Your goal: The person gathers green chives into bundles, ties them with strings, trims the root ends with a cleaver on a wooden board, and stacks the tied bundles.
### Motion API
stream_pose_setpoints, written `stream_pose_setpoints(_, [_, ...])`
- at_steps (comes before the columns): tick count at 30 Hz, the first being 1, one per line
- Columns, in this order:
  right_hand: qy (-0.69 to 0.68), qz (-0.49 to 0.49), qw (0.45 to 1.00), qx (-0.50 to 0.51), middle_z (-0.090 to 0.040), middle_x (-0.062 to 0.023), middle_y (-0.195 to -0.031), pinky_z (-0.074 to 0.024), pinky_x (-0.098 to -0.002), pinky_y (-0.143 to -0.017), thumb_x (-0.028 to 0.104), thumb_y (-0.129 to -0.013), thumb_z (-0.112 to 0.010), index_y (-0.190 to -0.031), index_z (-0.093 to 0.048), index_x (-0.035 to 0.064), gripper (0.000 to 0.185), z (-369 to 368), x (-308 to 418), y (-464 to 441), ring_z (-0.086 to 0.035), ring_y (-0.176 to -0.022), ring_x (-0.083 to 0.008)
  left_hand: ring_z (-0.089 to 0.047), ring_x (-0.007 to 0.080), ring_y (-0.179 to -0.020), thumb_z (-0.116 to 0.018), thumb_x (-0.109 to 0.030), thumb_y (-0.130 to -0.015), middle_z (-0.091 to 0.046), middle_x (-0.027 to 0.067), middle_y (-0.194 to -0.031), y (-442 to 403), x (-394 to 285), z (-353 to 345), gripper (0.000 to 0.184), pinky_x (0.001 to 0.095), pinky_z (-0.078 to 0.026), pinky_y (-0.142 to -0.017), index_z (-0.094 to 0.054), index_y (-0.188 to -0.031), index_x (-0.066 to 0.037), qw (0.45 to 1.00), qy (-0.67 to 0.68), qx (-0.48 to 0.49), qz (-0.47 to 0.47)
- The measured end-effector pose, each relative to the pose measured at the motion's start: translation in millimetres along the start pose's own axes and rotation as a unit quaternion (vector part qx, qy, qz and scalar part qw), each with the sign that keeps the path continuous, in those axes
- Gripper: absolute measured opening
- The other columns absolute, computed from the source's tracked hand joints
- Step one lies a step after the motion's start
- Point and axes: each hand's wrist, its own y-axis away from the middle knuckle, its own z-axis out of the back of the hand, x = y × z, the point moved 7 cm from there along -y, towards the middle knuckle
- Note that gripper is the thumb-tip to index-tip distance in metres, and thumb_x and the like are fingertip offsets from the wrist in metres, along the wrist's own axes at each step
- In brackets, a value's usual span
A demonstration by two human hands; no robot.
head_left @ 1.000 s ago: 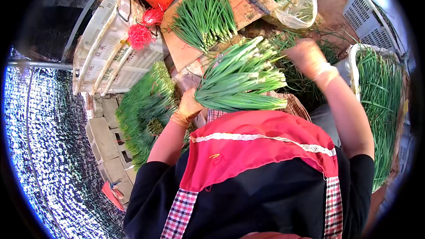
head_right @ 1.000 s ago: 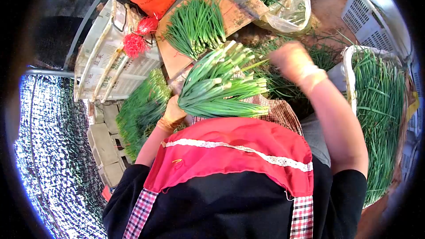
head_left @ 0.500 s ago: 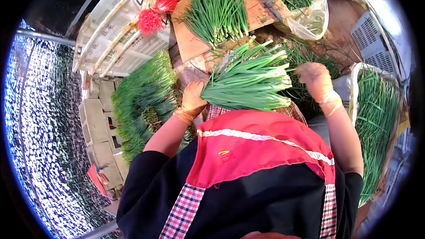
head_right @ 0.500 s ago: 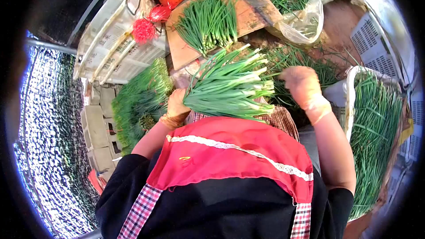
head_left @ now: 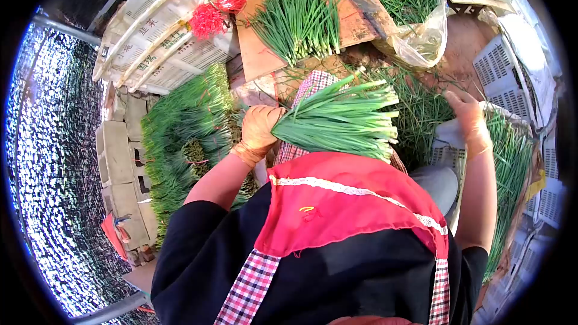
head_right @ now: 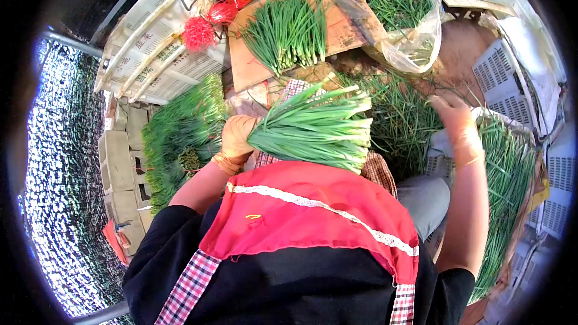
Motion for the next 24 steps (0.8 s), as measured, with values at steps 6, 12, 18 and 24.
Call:
stream_pose_setpoints(6, [-0.033, 0.145, 0.913, 0.380, -0.060, -0.0103, -0.113, -0.0398, -0.0309, -0.094, 0.018, -0.078, -0.071, -0.118, -0.057, -0.0010, 0.046, -123, 129, 40, -0.054, -0.106, -0.0174, -0.059, 0.0281, -0.075, -0.059, -0.017, -0.067, -0.061, 0.0067, -0.078, -3, -2, 4, 0.028, 0.0380, -0.045, -0.072, -0.059, -0.095, -0.013, 0.999, -0.007, -0.008, -0.052])
stream_pose_setpoints(12, [-0.191, 0.104, 0.860, 0.461, -0.066, -0.0030, -0.094, -0.0454, -0.0246, -0.077, 0.015, -0.079, -0.071, -0.103, -0.066, 0.0015, 0.028, -133, 117, 61, -0.058, -0.082, -0.0095, -0.059, 0.0297, -0.078, -0.059, -0.012, -0.064, -0.060, 0.0070, -0.079, -2, 4, 1, 0.036, 0.0399, -0.045, -0.072, -0.059, -0.100, -0.013, 0.999, 0.034, 0.020, -0.029])
stream_pose_setpoints(18, [-0.323, 0.250, 0.859, 0.309, -0.066, -0.0156, -0.094, -0.0399, -0.0417, -0.096, 0.039, -0.081, -0.061, -0.075, -0.065, -0.0001, 0.040, -46, 95, 55, -0.060, -0.099, -0.0300, -0.059, 0.0286, -0.078, -0.060, -0.013, -0.065, -0.059, 0.0064, -0.079, -2, 7, -7, 0.037, 0.0389, -0.046, -0.070, -0.058, -0.103, -0.012, 0.999, 0.028, 0.017, -0.034])
stream_pose_setpoints(24, [0.285, 0.066, 0.951, 0.097, -0.063, -0.0093, -0.105, -0.0448, -0.0360, -0.090, 0.026, -0.083, -0.062, -0.108, -0.057, 0.0002, 0.036, -29, -13, 12, -0.057, -0.101, -0.0185, -0.059, 0.0280, -0.079, -0.060, -0.015, -0.066, -0.060, 0.0072, -0.082, -2, 8, -11, 0.039, 0.0394, -0.046, -0.073, -0.058, -0.105, -0.012, 0.999, 0.037, 0.018, -0.030])
